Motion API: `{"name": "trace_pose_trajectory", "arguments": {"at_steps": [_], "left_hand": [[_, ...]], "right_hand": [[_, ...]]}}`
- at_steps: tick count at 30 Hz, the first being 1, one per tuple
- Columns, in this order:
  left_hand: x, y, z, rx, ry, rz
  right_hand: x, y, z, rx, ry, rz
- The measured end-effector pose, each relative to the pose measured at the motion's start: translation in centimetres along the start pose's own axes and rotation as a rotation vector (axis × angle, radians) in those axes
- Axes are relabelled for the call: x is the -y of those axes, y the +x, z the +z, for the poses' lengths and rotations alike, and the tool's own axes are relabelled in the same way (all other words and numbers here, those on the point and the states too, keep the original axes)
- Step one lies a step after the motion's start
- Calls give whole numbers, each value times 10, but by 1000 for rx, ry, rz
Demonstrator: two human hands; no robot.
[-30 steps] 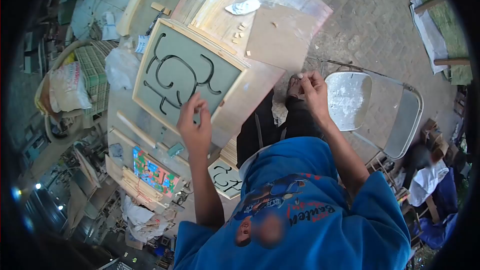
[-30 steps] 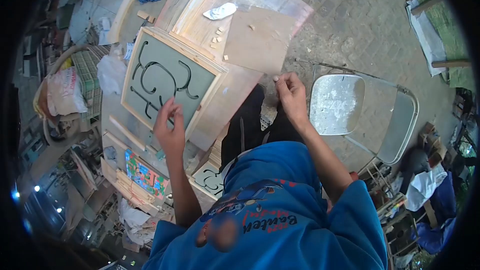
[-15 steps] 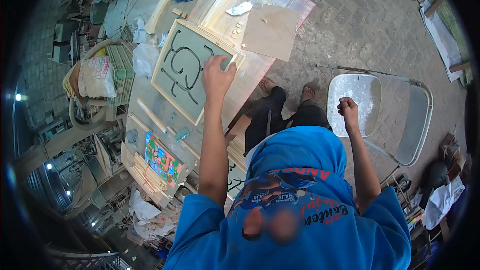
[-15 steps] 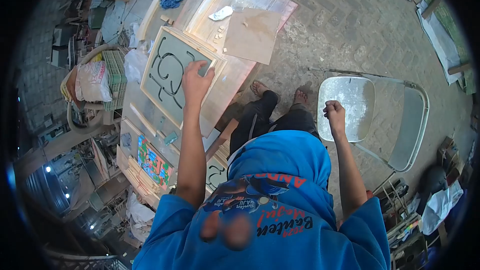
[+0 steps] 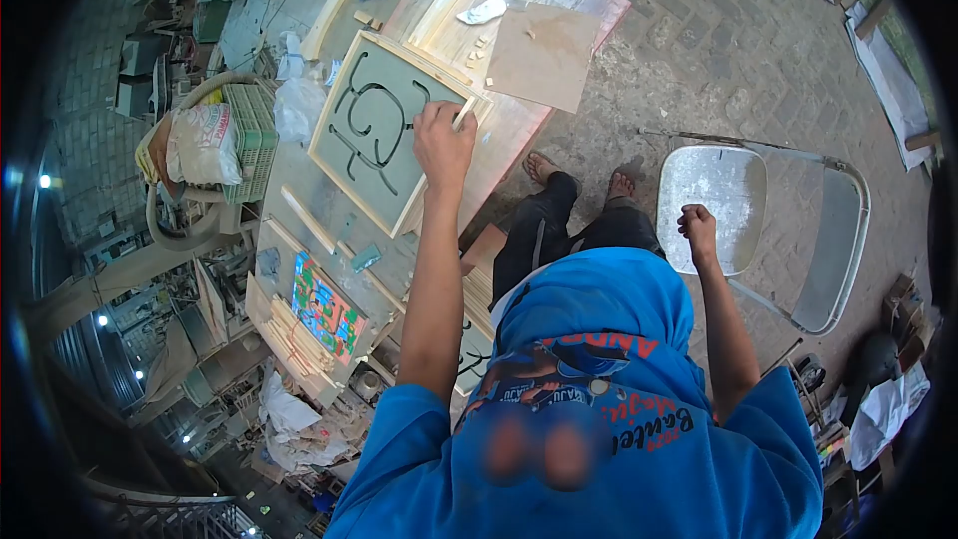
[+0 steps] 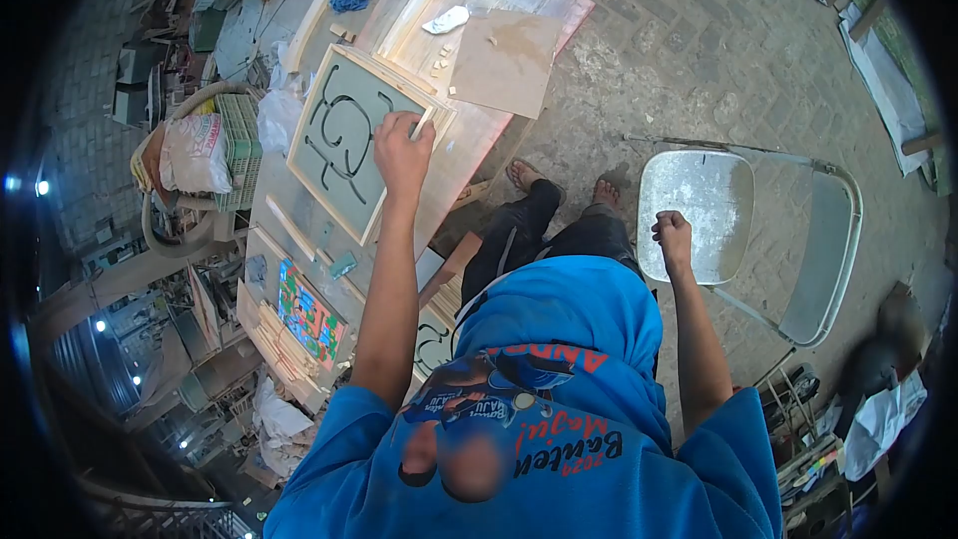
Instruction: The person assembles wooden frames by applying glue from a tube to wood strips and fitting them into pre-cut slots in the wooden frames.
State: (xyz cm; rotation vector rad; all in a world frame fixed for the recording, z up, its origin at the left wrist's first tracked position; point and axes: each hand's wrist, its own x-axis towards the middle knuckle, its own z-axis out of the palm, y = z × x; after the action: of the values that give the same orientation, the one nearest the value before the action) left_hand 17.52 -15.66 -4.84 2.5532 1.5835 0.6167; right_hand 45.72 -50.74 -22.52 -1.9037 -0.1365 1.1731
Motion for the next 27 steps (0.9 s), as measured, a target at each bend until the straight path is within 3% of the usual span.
{"name": "trace_pose_trajectory", "arguments": {"at_steps": [8, 20, 22, 23, 27], "left_hand": [[-1, -1, 0, 5, 1, -45], [2, -1, -3, 31, -55, -74], [0, -4, -10, -90, -51, -22], [-3, -9, -16, -186, -46, 57], [-24, -75, -28, -171, -113, -31]], "right_hand": [[-32, 4, -10, -42, -10, 48], [-19, 16, -9, -7, -72, 45], [-12, 19, -12, 6, -52, 50], [-10, 19, -14, 35, -81, 36], [-4, 27, -22, 57, -37, -38]]}}
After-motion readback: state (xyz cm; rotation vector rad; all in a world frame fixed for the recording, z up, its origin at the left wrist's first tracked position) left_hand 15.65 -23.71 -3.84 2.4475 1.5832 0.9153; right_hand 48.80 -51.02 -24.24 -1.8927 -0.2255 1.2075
